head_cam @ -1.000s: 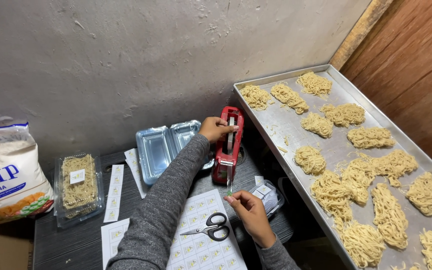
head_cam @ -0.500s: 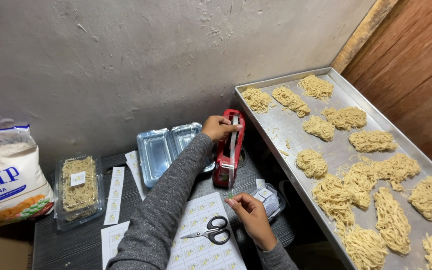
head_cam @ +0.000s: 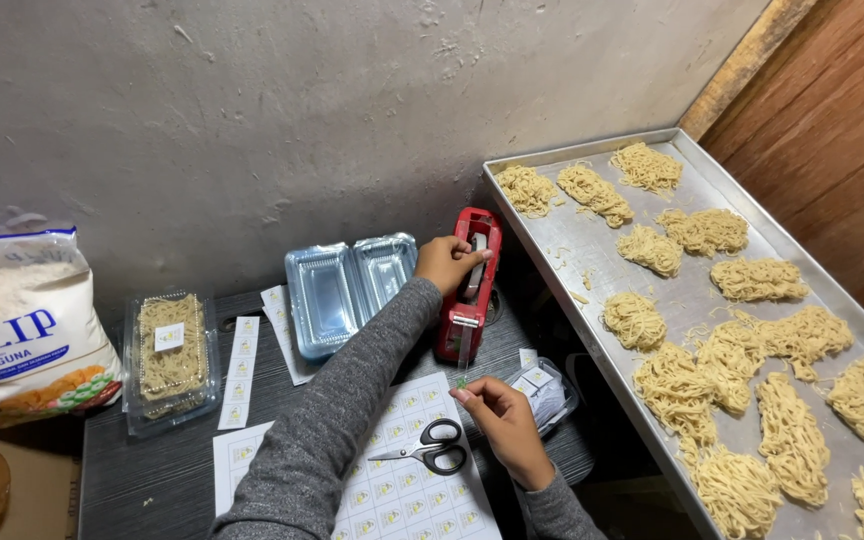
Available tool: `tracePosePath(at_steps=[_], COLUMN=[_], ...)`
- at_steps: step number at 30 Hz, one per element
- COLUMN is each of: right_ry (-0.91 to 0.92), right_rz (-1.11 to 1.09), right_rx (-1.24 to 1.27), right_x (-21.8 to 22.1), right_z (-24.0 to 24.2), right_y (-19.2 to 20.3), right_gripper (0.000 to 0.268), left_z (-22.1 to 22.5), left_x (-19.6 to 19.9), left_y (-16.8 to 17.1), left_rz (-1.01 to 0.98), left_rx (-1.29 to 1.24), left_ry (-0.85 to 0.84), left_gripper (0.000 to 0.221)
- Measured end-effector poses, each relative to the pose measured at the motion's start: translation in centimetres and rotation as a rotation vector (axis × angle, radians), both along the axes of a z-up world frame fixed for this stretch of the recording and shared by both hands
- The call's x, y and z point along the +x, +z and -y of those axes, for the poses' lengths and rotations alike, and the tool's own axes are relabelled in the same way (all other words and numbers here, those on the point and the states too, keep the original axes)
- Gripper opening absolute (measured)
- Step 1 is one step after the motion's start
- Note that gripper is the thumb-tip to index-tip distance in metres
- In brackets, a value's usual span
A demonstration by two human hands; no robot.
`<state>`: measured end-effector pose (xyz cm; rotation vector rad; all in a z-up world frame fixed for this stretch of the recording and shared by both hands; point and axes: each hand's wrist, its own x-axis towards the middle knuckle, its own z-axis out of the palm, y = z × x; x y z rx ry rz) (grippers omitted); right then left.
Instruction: The person loads a roll of tape into a red tape dispenser, then cuts a strip of printed labels into individual pieces using scissors. The cut labels are placed into a small plastic container. The person also handles a sheet of labels and plastic food containers on the table.
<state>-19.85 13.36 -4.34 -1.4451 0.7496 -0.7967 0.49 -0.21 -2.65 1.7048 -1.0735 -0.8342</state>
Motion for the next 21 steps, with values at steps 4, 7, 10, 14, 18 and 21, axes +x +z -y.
tracePosePath(at_steps=[4, 7, 10, 14, 18, 21], right_ry=[0.014, 0.027, 0.004, -0.022, -0.098, -0.155], right_rz=[-0.008, 0.013, -0.004, -0.043, -0.009, 0.111], right_rx=[0.013, 0.012, 0.015, 0.025, 0.155, 0.316], right_x=[0.0, 0.0, 0.2, 0.6, 0.9, 0.8], right_z=[-0.1, -0.1, -0.2, -0.5, -1.2, -2.3], right_y=[0.3, 0.1, 0.0, -1.1, -2.0, -0.7], right_gripper=[0.014, 0.013, 0.014, 0.015, 0.017, 0.017], left_z=[-0.4, -2.3, -3.4, -4.1, -5.3, -6.3], left_x=[1.1, 1.8, 1.5, 0.8, 0.4, 0.4], left_y=[-2.0, -0.9, 0.0, -0.2, 0.0, 0.2], left_rz=[-0.42, -0.424, -0.315, -0.217, -0.201, -0.147], left_rx=[-0.138, -0.144, -0.097, -0.05, -0.083, -0.083], left_ry=[0.031, 0.082, 0.109, 0.032, -0.057, -0.072], left_gripper=[0.039, 0.031, 0.027, 0.026, 0.025, 0.026])
